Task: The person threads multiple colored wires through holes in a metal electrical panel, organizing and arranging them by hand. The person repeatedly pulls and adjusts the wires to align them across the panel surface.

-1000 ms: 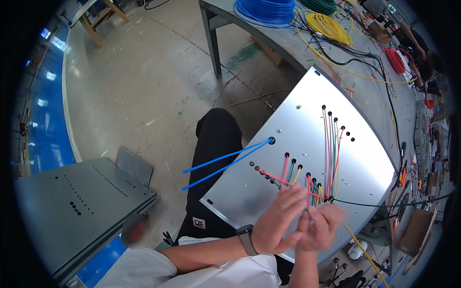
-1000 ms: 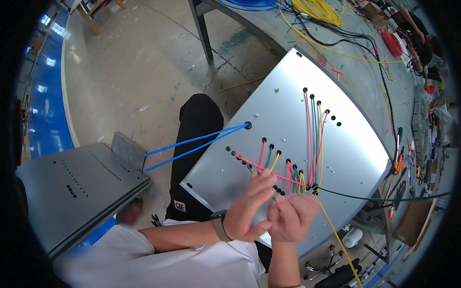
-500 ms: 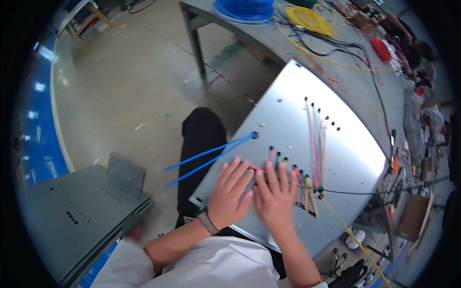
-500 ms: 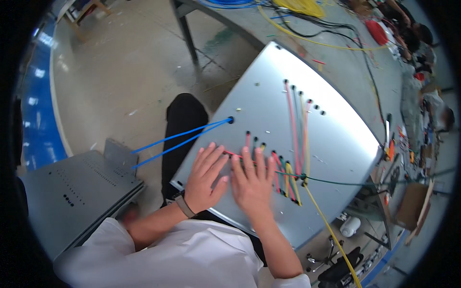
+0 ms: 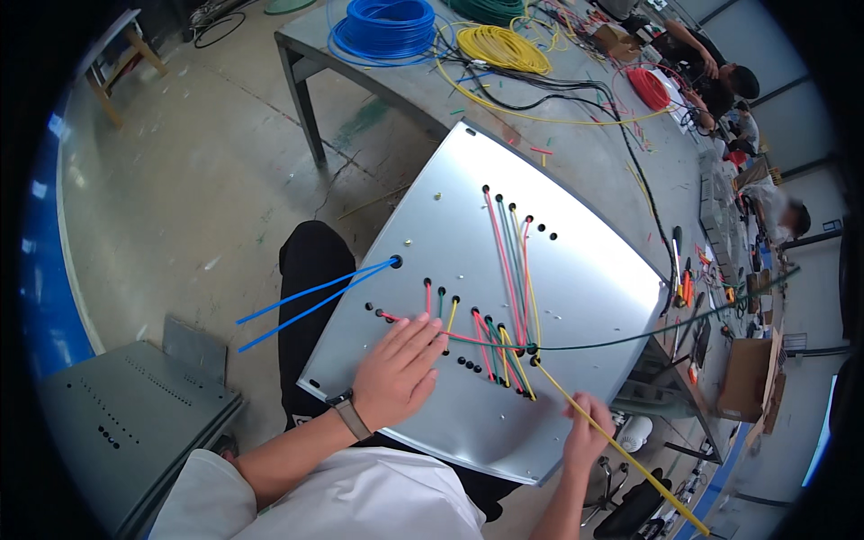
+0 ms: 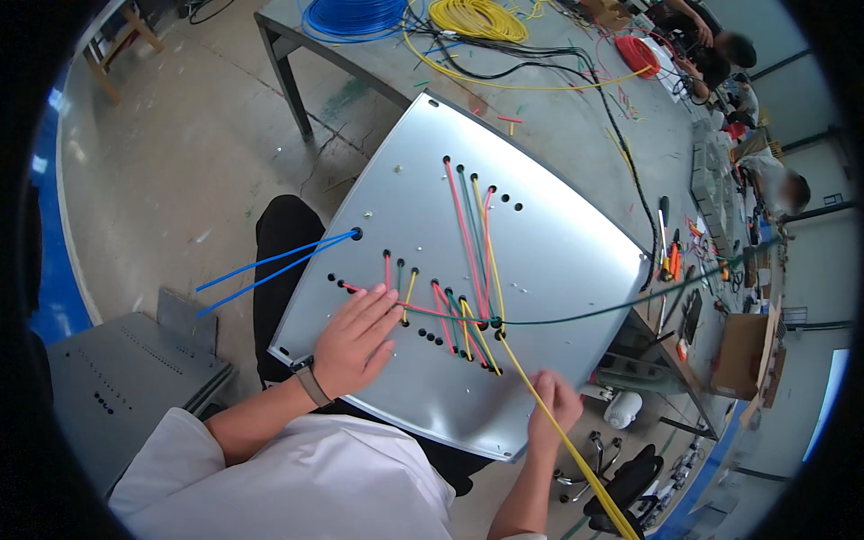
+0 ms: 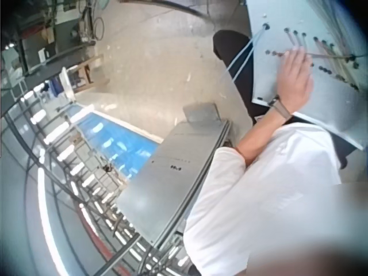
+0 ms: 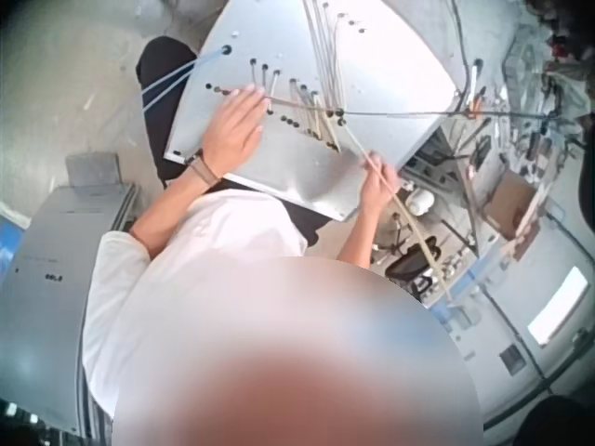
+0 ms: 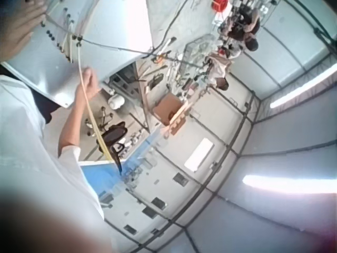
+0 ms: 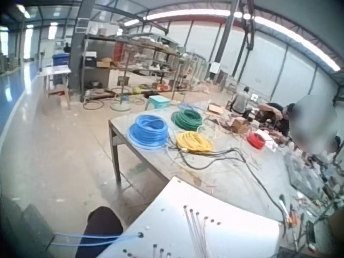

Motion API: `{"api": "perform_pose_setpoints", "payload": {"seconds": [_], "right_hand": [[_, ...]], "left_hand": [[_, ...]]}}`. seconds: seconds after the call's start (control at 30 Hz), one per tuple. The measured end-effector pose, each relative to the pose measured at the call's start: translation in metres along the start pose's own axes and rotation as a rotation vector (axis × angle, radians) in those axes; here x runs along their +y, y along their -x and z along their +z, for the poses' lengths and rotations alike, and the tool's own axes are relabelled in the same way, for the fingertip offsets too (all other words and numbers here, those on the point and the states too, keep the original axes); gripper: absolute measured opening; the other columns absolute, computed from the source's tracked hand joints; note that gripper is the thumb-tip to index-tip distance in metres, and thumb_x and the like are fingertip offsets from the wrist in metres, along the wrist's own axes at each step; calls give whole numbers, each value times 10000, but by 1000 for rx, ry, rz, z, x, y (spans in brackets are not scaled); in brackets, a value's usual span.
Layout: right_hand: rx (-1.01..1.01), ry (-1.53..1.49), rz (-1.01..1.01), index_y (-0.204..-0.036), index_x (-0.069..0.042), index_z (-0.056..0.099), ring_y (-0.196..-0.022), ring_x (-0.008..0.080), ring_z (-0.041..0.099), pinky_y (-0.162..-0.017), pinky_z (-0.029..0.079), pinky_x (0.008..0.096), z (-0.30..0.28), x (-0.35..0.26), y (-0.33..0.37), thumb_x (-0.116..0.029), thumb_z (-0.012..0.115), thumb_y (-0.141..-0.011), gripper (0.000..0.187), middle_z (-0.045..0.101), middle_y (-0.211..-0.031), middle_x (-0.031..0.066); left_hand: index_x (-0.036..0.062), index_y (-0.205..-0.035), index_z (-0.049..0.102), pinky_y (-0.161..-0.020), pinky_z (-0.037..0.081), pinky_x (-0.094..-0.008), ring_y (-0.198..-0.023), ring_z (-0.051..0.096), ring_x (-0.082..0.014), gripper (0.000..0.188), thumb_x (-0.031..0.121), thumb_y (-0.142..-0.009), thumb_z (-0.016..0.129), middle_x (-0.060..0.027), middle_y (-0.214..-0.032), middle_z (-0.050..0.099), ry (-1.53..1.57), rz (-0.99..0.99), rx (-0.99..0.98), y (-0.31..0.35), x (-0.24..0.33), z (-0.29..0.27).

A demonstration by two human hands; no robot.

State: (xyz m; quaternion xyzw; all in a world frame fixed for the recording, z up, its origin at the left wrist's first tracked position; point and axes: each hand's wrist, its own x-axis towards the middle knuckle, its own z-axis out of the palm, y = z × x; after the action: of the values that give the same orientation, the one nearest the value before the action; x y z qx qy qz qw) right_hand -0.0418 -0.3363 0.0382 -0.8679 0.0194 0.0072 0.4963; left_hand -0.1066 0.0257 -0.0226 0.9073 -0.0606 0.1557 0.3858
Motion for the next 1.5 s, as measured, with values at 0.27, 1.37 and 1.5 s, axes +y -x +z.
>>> {"api": "perform_pose_setpoints", "payload": {"seconds": [0.27,1.37,1.5], "right_hand": [[-367,-18,2,-1112,69,856,-896,136,758,-813,601,283,49,-15,-101,-116,836,-1069,191,834,-1027,94],[-239,285,-128,-1191,53,840,-819,132,717,-735,576,320,129,-92,-196,-180,848,-1038,279,841,-952,97],[-256,192,-46,-1132,44,867,-839,219,798,-835,633,372,144,-92,-223,-174,839,-1007,252,860,-952,166]], "left_hand": [[-27,-1611,616,-1383,342,-580,-1670,449,-422,611,190,-1051,732,-222,-1746,541,-51,66,-66,-26,7,13],[-43,-1452,709,-1294,459,-582,-1496,615,-442,450,152,-1048,733,-230,-1517,704,6,141,72,-120,-12,15],[-36,-1480,688,-1297,457,-573,-1514,598,-436,478,142,-1039,735,-221,-1551,685,-10,136,98,-170,-19,29]]}}
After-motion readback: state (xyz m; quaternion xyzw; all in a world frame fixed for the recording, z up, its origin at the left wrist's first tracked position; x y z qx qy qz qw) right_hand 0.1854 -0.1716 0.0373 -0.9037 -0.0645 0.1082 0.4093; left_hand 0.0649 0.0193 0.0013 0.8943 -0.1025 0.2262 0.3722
